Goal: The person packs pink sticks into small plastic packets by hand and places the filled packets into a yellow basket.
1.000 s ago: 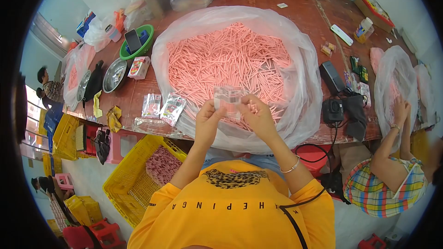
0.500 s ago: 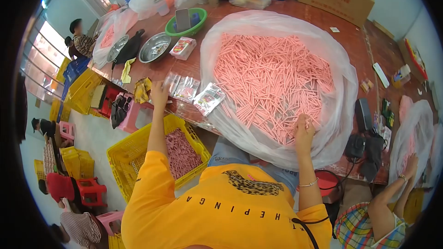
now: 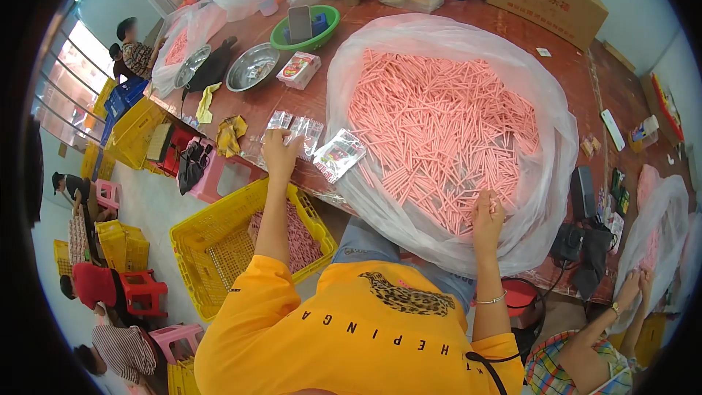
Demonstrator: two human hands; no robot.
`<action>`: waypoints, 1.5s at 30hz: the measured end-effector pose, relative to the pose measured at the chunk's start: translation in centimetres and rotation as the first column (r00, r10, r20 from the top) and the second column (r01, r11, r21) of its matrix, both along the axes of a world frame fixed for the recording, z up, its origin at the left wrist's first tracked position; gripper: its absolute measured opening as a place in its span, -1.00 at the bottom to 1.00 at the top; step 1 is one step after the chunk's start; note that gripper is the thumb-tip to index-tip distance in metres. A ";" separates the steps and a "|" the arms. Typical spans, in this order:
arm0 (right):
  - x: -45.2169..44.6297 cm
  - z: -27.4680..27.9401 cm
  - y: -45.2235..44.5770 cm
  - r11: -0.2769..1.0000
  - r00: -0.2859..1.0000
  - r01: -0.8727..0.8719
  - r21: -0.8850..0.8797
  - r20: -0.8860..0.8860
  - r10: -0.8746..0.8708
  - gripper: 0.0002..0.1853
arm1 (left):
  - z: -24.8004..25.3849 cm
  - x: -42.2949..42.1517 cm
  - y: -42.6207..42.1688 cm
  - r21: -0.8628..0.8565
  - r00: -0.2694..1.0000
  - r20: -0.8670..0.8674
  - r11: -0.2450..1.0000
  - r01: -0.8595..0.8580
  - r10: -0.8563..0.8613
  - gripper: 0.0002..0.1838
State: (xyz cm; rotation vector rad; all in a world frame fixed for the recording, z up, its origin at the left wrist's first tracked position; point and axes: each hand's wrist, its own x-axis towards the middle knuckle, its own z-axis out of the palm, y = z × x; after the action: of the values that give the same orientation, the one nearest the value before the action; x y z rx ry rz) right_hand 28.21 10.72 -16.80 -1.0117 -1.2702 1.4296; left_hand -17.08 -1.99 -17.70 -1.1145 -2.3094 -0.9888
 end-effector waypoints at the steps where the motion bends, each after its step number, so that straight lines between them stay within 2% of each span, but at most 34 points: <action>1: 0.0 -0.1 0.0 1.000 1.000 -0.005 0.006 0.004 0.005 -0.63 | 0.0 0.0 0.2 -0.035 1.000 0.005 0.999 0.019 -0.019 -0.71; 3: 0.1 -0.1 -0.1 1.000 1.000 -0.009 0.019 0.018 0.008 -0.64 | -0.1 0.2 0.3 -0.104 0.999 0.022 0.993 0.048 -0.046 -0.73; 6: -0.1 0.1 -0.1 1.000 1.000 -0.004 0.002 0.003 0.004 -0.65 | 0.3 -1.4 -0.1 0.079 0.986 -0.081 0.985 0.153 -0.147 -0.76; 7: 0.0 0.1 -0.2 1.000 1.000 0.004 -0.013 -0.004 -0.004 -0.65 | 1.7 -1.3 -0.3 0.188 0.986 0.109 0.977 0.101 -0.122 -0.78; 9: 0.3 -0.1 -0.3 1.000 1.000 -0.003 -0.001 -0.002 0.003 -0.66 | 4.1 -1.3 -1.2 0.353 0.869 0.480 0.933 -0.068 -0.118 -0.80; 12: 0.1 0.0 -0.2 1.000 1.000 -0.010 0.008 -0.001 0.010 -0.65 | 3.6 -4.7 -2.3 0.496 0.788 0.549 0.868 -0.041 -0.277 -0.80; 15: 0.0 0.0 -0.1 1.000 1.000 -0.010 0.012 -0.005 0.010 -0.65 | 2.0 -5.1 -2.6 0.406 0.859 0.444 0.912 0.062 -0.256 -0.80; 18: 0.1 -0.5 -0.1 1.000 1.000 -0.006 0.021 -0.014 0.007 -0.64 | 0.3 -4.1 -2.6 0.245 0.939 0.271 0.959 0.145 -0.211 -0.81; 21: 0.2 -0.4 -0.2 1.000 1.000 -0.001 0.020 -0.002 0.001 -0.64 | 0.4 -3.7 -2.7 0.111 0.988 0.152 0.994 -0.008 -0.009 -0.81; 24: 0.2 -0.3 -0.2 1.000 1.000 -0.013 0.003 0.010 0.013 -0.63 | 1.8 -2.4 -2.4 -0.014 0.952 -0.245 0.981 -0.193 0.184 -0.82; 28: 0.3 -0.9 0.0 0.998 0.999 -0.010 0.069 0.031 0.008 -0.66 | 1.7 -1.8 -1.0 -0.162 0.997 -0.032 0.985 0.060 -0.066 -0.81; 31: 0.2 -0.8 -0.1 1.000 0.999 -0.006 0.023 0.052 0.005 -0.68 | 1.1 -1.3 -0.3 -0.271 0.997 -0.068 0.963 0.009 -0.028 -0.77; 34: -0.3 -0.1 -0.5 0.990 0.994 -0.022 0.138 0.109 0.007 -0.71 | 0.7 -1.1 0.6 -0.229 0.989 -0.071 0.967 0.112 -0.131 -0.71; 37: -1.3 0.4 -0.1 0.867 0.938 -0.102 0.488 0.338 -0.080 -0.78 | 0.1 -1.8 0.8 -0.124 0.994 0.019 0.986 0.113 -0.111 -0.72; 38: -1.7 0.5 -0.1 0.812 0.908 -0.134 0.568 0.399 -0.129 -0.80 | 0.1 -2.1 0.5 -0.162 0.995 -0.002 0.982 0.095 -0.097 -0.72; 40: -2.0 0.8 -0.2 0.729 0.831 -0.210 0.652 0.512 -0.219 -0.83 | 0.6 -2.4 -0.4 -0.231 0.997 -0.043 0.971 0.055 -0.066 -0.73; 42: -2.4 1.3 -0.3 0.687 0.811 -0.255 0.681 0.538 -0.232 -0.84 | 1.0 -3.0 -0.8 -0.241 0.994 -0.113 0.970 -0.021 -0.007 -0.75; 45: -2.5 1.4 -0.4 0.678 0.786 -0.278 0.680 0.567 -0.246 -0.83 | 1.1 -3.4 -0.5 -0.277 0.981 -0.187 0.956 -0.100 0.049 -0.77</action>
State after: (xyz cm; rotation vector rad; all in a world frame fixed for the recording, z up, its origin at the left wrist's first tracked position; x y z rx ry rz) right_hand 25.71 10.28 -15.43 -0.8908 -2.1189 0.4080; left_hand -20.44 -2.52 -16.64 -1.1608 -2.3758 -0.5141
